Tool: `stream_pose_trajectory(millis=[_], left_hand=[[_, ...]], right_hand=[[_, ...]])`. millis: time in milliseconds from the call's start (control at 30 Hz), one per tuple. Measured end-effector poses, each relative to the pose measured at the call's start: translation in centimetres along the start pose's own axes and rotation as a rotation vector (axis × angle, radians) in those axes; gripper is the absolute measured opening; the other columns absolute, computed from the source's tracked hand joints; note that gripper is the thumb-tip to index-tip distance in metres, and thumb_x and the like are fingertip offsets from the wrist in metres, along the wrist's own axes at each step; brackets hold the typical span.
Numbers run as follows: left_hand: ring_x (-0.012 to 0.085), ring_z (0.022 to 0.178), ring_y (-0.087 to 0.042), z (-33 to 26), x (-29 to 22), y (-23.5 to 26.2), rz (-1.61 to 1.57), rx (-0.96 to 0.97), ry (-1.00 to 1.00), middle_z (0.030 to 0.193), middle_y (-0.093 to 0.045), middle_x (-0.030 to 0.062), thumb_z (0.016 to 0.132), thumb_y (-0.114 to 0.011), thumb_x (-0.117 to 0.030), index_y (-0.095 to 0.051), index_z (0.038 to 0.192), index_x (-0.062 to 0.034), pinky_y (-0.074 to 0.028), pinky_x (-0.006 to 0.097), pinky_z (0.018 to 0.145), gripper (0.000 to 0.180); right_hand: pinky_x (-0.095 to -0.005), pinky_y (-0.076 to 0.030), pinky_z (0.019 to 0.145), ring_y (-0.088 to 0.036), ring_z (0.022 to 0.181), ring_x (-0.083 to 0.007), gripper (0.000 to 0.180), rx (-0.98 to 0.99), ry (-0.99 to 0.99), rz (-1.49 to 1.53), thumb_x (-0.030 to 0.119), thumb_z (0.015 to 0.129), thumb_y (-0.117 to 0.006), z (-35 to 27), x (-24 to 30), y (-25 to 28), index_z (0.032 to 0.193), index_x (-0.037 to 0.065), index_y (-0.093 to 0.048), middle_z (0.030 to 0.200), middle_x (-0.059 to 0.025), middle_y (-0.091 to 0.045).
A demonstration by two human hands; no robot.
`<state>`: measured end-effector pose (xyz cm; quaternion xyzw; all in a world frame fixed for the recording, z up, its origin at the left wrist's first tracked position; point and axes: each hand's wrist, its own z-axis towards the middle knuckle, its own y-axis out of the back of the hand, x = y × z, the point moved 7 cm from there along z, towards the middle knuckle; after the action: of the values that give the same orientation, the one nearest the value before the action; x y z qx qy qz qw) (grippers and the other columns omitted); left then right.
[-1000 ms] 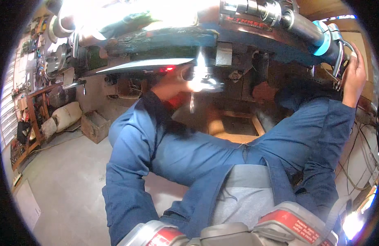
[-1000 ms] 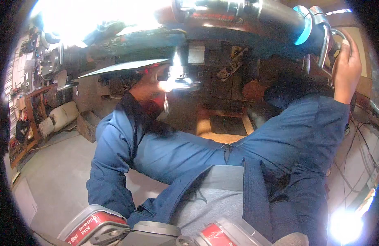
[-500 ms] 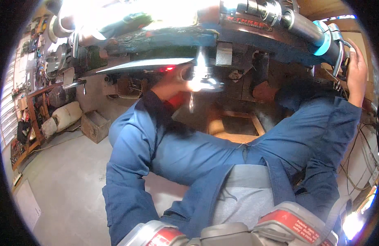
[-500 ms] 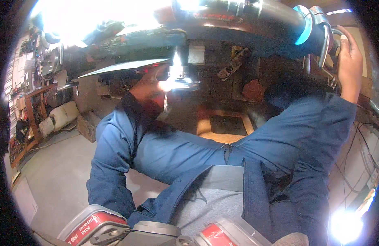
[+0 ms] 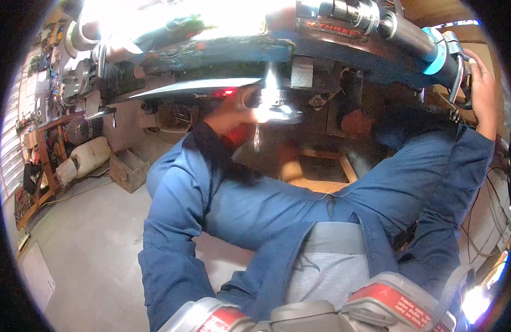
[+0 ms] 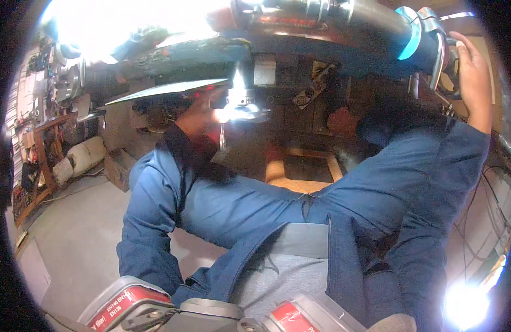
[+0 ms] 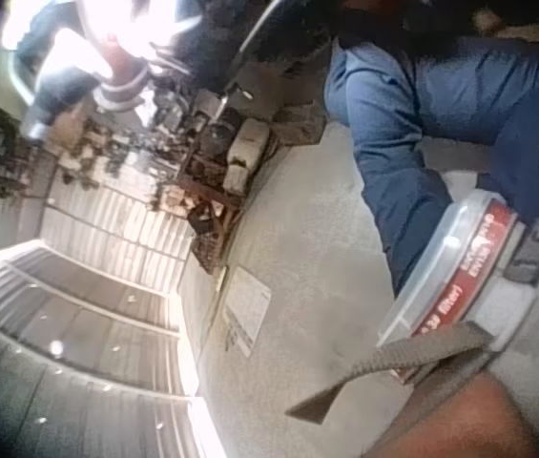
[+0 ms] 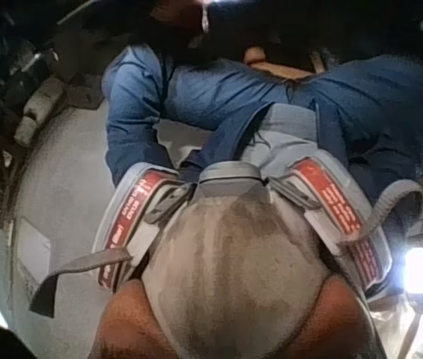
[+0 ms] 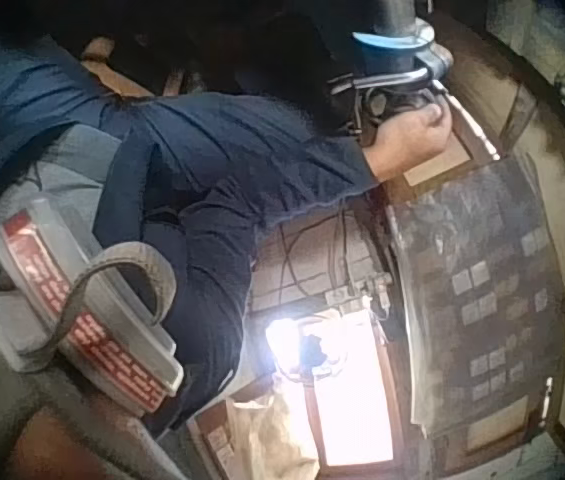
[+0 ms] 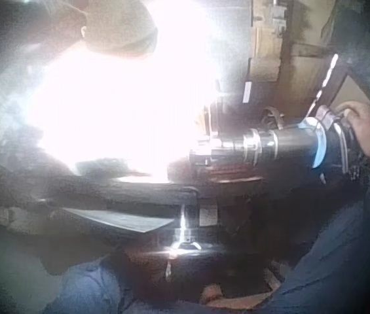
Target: Operating a grinding machine to finish or sharpen a metal component.
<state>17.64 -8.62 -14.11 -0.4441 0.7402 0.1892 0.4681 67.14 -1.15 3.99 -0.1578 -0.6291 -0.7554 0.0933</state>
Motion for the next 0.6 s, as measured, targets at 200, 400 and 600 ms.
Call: stream_pose_trajectory(millis=[200,400,600], left_hand=[[0.0141,0.096,-0.057,-0.5,0.3,-0.1,-0.181,-0.007,0.014,0.111,-0.059,0.0082,0.07,-0.068,-0.007,-0.044,0.131,0.0008,-0.048,0.03,0.083,0.066],[0.0136,0.095,-0.058,0.5,1.9,0.5,-0.155,0.06,-0.018,0.113,-0.059,0.0086,0.071,-0.068,-0.008,-0.043,0.132,0.0016,-0.048,0.03,0.082,0.066],[0.0134,0.089,-0.06,0.5,3.5,1.2,-0.196,0.02,-0.028,0.112,-0.059,0.0091,0.072,-0.066,-0.006,-0.037,0.136,0.0012,-0.05,0.028,0.075,0.071]], right_hand=[[-0.0309,-0.041,0.091,-0.058,0.103,-0.023,0.031,0.084,-0.056,-0.017,0.024,0.097,-0.041,0.4,0.1,-0.2,0.115,0.009,-0.061,0.109,-0.0134,-0.063],[-0.0298,-0.043,0.083,-0.058,0.089,-0.0175,0.032,-0.166,0.07,-0.04,0.025,0.096,-0.043,-0.8,1.6,0.3,0.118,0.011,-0.062,0.095,-0.01,-0.063],[-0.0312,-0.037,0.098,-0.055,0.112,-0.0211,0.034,-0.151,-0.05,-0.14,0.027,0.098,-0.042,-2.0,1.9,0.5,0.121,0.01,-0.06,0.118,-0.0133,-0.061]])
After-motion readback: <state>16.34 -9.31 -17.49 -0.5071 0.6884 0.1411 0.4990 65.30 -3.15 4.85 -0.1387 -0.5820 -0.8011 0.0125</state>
